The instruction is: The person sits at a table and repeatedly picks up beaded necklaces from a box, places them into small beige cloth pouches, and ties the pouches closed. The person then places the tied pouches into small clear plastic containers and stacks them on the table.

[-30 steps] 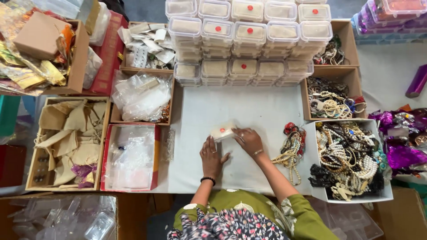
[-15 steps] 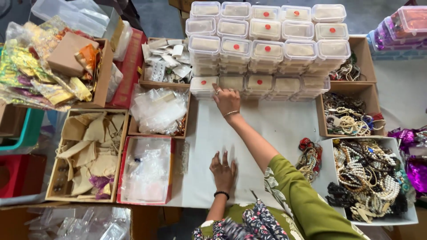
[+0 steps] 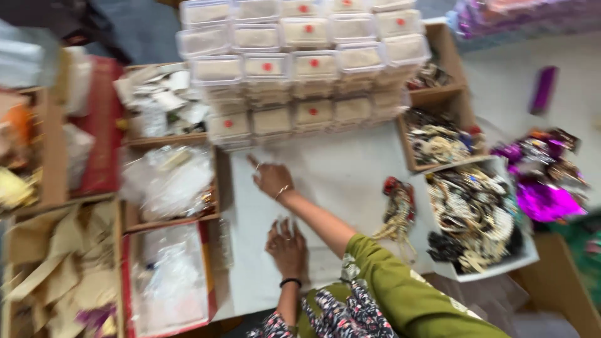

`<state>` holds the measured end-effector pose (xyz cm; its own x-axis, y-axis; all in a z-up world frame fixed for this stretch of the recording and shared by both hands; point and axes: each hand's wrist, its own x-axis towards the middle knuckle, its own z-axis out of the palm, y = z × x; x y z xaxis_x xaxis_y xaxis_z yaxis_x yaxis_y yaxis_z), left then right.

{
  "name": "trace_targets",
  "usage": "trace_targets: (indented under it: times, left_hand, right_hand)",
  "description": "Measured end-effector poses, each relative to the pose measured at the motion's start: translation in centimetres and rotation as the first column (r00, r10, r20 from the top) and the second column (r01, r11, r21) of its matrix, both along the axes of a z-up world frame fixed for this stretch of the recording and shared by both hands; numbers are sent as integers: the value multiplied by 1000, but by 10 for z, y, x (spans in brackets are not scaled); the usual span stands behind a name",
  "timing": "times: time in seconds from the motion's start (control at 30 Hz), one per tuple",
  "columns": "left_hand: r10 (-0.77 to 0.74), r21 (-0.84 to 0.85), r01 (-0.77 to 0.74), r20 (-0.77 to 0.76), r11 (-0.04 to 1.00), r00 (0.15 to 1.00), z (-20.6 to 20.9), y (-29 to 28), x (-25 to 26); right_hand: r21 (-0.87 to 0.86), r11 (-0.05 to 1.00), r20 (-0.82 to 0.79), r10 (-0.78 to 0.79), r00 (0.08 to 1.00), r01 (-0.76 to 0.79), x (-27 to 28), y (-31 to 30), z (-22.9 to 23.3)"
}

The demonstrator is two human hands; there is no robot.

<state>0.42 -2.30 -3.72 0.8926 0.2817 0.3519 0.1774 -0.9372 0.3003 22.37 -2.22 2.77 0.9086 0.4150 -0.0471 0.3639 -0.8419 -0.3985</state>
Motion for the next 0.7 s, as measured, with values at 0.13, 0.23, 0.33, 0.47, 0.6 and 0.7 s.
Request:
trace_targets:
  times: [0.13,0.23,0.33,0.47,0.6,0.7]
  left_hand:
    - [-6,-28,4,-82,1000,997,6,-2,-1]
    - [-36,-35,32,-137,999,990,14,-1,-1]
    - [-26,1,26,-146,1000,989,15,-3,-2]
    - [-13,-112,0,-116,994,993,20,-5,2]
    - [58,-246,-110,-210,963,976,40,-8,25]
    - [-66,-472,3,-117,882,991,15,-5,44]
  right_hand:
    - [12,999,75,39,996,-40,-82,-79,-8]
    - [-72,996,86,65,994,-59,-133,-132,0]
    - [-27,994,190,110,976,-107,-162,-187,-2]
    - [-265,964,146,15,989,24,-172,-257,-22]
    - [-165,783,473,-471,745,600,-158,-313,-45]
    - [7,704,373,-661,651,711,-134,-328,-44]
